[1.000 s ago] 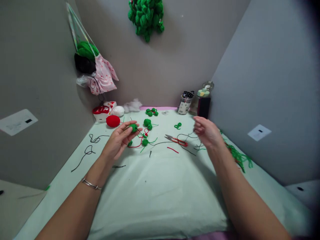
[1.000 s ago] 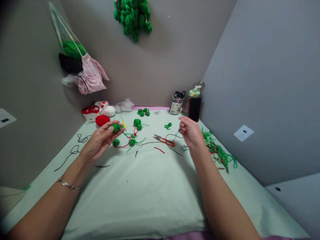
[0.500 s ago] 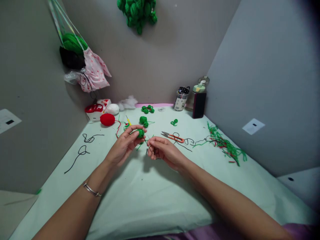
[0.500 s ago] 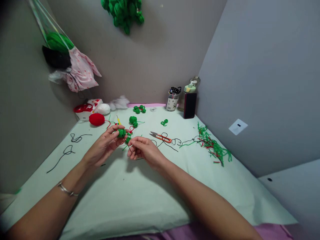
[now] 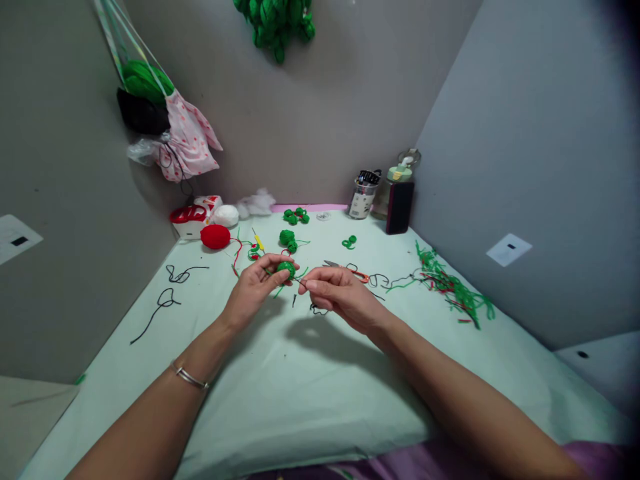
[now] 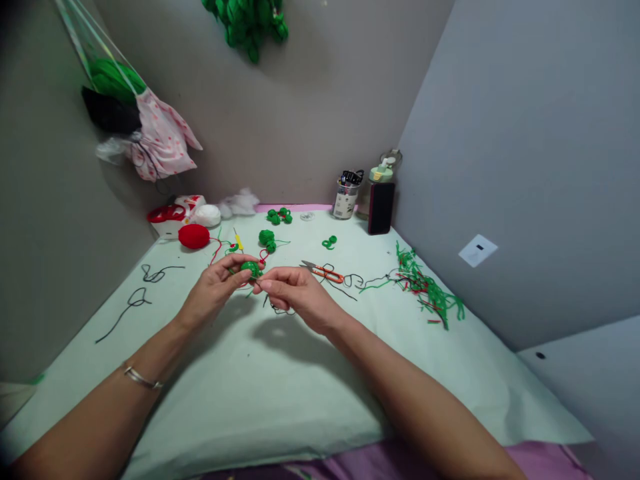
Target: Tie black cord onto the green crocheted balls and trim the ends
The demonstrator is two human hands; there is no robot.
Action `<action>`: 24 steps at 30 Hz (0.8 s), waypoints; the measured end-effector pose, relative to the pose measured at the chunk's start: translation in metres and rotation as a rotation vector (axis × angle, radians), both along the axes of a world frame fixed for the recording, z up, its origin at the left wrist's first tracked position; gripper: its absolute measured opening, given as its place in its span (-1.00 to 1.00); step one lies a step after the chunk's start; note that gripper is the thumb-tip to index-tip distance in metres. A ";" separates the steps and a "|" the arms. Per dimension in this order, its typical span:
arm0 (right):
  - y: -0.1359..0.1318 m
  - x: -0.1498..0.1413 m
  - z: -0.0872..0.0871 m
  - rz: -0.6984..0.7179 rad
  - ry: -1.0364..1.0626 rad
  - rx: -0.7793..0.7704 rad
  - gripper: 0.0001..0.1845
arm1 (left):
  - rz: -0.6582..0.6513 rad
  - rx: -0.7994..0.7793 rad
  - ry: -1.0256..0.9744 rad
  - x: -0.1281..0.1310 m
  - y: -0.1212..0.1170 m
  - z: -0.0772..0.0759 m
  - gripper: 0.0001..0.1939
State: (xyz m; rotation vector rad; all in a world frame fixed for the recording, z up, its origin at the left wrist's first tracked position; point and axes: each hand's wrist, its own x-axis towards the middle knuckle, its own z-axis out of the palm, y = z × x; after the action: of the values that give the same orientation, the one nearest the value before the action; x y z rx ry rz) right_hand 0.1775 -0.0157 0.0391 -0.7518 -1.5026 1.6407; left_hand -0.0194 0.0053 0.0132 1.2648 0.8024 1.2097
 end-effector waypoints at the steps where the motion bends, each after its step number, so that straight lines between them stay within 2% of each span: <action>1: 0.000 0.002 0.001 -0.006 -0.044 0.067 -0.73 | -0.034 -0.038 -0.024 -0.001 0.001 0.000 -0.73; 3: 0.000 0.007 0.004 -0.068 -0.128 0.217 -0.74 | -0.089 -0.128 -0.083 -0.003 0.002 0.000 -0.69; 5: 0.002 0.013 0.007 -0.205 -0.171 0.325 -0.76 | -0.119 -0.197 -0.145 -0.006 0.003 0.001 -0.67; 7: 0.006 0.018 0.009 -0.338 -0.188 0.360 -0.74 | -0.132 -0.235 -0.195 -0.007 0.004 0.002 -0.68; 9: 0.010 0.022 0.009 -0.415 -0.175 0.341 -0.72 | -0.130 -0.257 -0.230 -0.008 0.004 0.003 -0.72; 13: 0.011 0.021 0.008 -0.457 -0.155 0.316 -0.77 | -0.140 -0.279 -0.274 -0.007 0.002 0.006 -0.74; 17: 0.006 0.016 0.007 -0.533 -0.282 0.538 -0.83 | -0.158 -0.272 -0.261 -0.003 -0.002 0.008 -0.75; 24: -0.002 0.010 0.005 -0.444 -0.473 0.741 -0.85 | -0.158 -0.223 -0.210 0.000 -0.005 0.005 -0.73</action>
State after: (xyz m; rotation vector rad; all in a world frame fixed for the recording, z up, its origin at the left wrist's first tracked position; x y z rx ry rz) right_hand 0.1873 -0.0175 0.0438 -0.9767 -1.9149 0.5162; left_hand -0.0189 0.0003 0.0187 0.9822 0.6505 1.0734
